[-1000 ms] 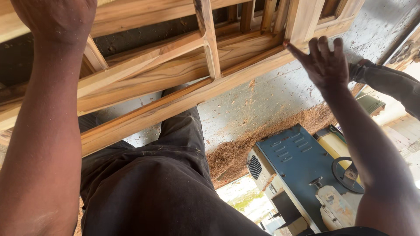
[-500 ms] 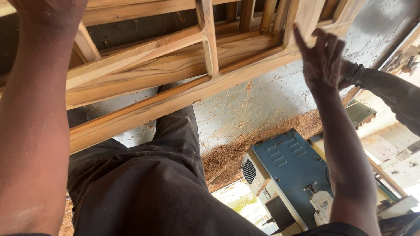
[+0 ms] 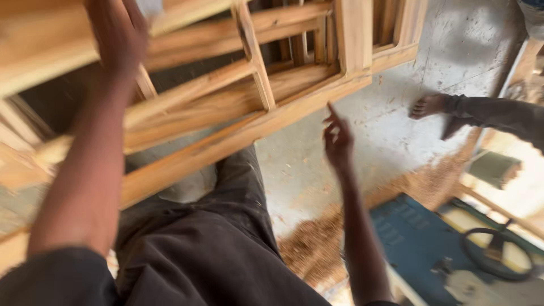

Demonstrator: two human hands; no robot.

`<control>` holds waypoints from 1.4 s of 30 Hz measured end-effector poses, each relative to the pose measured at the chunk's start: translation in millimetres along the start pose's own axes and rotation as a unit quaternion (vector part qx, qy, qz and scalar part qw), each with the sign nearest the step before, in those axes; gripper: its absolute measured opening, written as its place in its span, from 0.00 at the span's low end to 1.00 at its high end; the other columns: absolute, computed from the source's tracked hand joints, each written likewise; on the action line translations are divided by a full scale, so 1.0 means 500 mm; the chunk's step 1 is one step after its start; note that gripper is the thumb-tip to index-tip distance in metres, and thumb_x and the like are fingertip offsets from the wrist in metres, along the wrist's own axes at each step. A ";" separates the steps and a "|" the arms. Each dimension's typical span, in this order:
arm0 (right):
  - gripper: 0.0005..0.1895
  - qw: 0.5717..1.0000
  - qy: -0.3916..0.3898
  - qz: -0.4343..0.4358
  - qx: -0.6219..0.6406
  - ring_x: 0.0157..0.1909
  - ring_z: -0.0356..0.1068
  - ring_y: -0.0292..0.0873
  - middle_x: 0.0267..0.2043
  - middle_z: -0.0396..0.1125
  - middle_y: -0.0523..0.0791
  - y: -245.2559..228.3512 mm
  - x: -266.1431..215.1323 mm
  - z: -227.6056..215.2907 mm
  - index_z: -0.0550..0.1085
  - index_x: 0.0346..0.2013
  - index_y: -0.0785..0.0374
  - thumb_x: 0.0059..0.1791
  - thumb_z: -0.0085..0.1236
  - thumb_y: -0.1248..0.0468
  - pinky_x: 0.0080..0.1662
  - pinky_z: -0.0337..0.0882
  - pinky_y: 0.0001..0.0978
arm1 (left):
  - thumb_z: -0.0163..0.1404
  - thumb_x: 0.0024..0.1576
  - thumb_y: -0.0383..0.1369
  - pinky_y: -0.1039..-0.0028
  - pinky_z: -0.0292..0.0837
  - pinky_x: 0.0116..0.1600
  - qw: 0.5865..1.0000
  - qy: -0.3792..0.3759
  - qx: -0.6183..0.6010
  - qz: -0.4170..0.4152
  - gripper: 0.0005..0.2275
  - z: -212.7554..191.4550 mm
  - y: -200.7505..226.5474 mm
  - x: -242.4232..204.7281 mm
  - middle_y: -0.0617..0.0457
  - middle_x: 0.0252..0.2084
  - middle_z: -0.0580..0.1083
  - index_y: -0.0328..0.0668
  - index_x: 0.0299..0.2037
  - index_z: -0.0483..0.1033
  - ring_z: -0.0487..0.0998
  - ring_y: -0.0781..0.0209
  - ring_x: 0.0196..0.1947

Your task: The person sits on the floor and sands a wooden frame using a sanding block. They smooth the edges and surfaces of the frame, occasionally adjusting their position to reach different sections.

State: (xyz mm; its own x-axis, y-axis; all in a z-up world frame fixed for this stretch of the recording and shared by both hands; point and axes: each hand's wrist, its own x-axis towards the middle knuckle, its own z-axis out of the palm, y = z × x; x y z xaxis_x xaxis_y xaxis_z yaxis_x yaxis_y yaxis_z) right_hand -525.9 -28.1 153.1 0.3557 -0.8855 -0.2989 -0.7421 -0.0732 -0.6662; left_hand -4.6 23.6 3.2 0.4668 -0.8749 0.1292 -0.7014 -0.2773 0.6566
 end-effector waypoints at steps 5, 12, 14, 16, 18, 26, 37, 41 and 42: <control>0.30 0.957 0.090 0.143 0.235 0.36 0.63 0.30 0.36 0.66 0.39 -0.194 -0.102 0.088 0.64 0.74 0.56 0.57 0.56 0.73 0.37 0.66 0.22 | 0.30 0.73 0.42 0.73 0.74 0.18 0.965 -0.117 -0.207 -0.111 0.19 -0.056 0.309 -0.121 0.52 0.26 0.72 0.31 0.59 0.61 0.73 0.65 0.18; 0.38 0.980 0.147 0.042 0.124 0.42 0.63 0.35 0.43 0.62 0.42 -0.350 -0.098 0.069 0.61 0.74 0.55 0.50 0.50 0.78 0.42 0.71 0.27 | 0.39 0.71 0.37 0.67 0.77 0.25 0.917 -0.249 -0.282 -0.136 0.09 -0.131 0.588 -0.231 0.45 0.25 0.76 0.38 0.47 0.62 0.84 0.54 0.24; 0.40 0.985 0.148 0.009 0.084 0.47 0.63 0.40 0.47 0.63 0.45 -0.365 -0.087 0.062 0.61 0.74 0.55 0.47 0.45 0.81 0.47 0.70 0.33 | 0.40 0.70 0.34 0.64 0.72 0.25 0.939 -0.245 -0.227 -0.076 0.08 -0.142 0.608 -0.228 0.44 0.24 0.74 0.37 0.52 0.62 0.81 0.49 0.23; 0.43 0.989 0.141 0.005 0.039 0.50 0.60 0.47 0.45 0.61 0.47 -0.372 -0.107 0.060 0.62 0.74 0.56 0.45 0.43 0.83 0.54 0.66 0.40 | 0.41 0.70 0.32 0.62 0.67 0.24 0.944 -0.257 -0.198 -0.062 0.09 -0.162 0.617 -0.257 0.43 0.23 0.73 0.36 0.55 0.62 0.79 0.46 0.21; 0.43 0.992 0.120 0.000 0.045 0.51 0.59 0.48 0.44 0.60 0.48 -0.368 -0.102 0.058 0.65 0.72 0.56 0.42 0.43 0.82 0.57 0.65 0.42 | 0.41 0.70 0.31 0.61 0.63 0.23 0.939 -0.271 -0.206 -0.052 0.09 -0.156 0.619 -0.256 0.43 0.23 0.71 0.35 0.56 0.61 0.77 0.45 0.19; 0.39 0.983 0.121 0.015 0.137 0.47 0.60 0.43 0.41 0.59 0.44 -0.371 -0.103 0.070 0.69 0.69 0.58 0.43 0.46 0.81 0.53 0.64 0.37 | 0.41 0.70 0.28 0.63 0.66 0.21 0.946 -0.267 -0.181 0.017 0.09 -0.149 0.643 -0.250 0.42 0.22 0.70 0.30 0.55 0.61 0.79 0.47 0.21; 0.29 0.841 0.085 0.222 0.486 0.41 0.59 0.32 0.41 0.60 0.39 -0.411 -0.094 0.045 0.72 0.64 0.70 0.49 0.42 0.82 0.40 0.65 0.25 | 0.45 0.67 0.27 0.70 0.71 0.23 0.954 -0.253 -0.021 0.160 0.14 -0.122 0.643 -0.258 0.45 0.22 0.71 0.24 0.59 0.59 0.76 0.56 0.19; 0.28 0.759 0.095 0.202 0.612 0.44 0.60 0.34 0.42 0.61 0.41 -0.399 -0.079 0.052 0.73 0.62 0.71 0.48 0.42 0.83 0.48 0.67 0.27 | 0.44 0.69 0.29 0.70 0.70 0.22 0.951 -0.263 -0.022 0.160 0.15 -0.101 0.616 -0.255 0.47 0.22 0.73 0.24 0.61 0.60 0.76 0.57 0.18; 0.26 0.696 0.099 0.201 0.682 0.43 0.61 0.35 0.44 0.63 0.42 -0.393 -0.071 0.056 0.73 0.59 0.71 0.48 0.42 0.83 0.47 0.67 0.29 | 0.43 0.70 0.29 0.70 0.70 0.21 0.950 -0.274 -0.025 0.148 0.15 -0.094 0.602 -0.246 0.47 0.22 0.74 0.24 0.61 0.61 0.75 0.58 0.16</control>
State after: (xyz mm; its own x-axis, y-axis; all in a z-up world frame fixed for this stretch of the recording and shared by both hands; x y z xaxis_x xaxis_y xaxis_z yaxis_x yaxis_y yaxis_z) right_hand -376.7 30.4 275.8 0.0898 -0.7640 -0.6389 0.5191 0.5834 -0.6247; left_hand -247.5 66.3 219.9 -0.1073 -0.9907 -0.0838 -0.7251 0.0203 0.6884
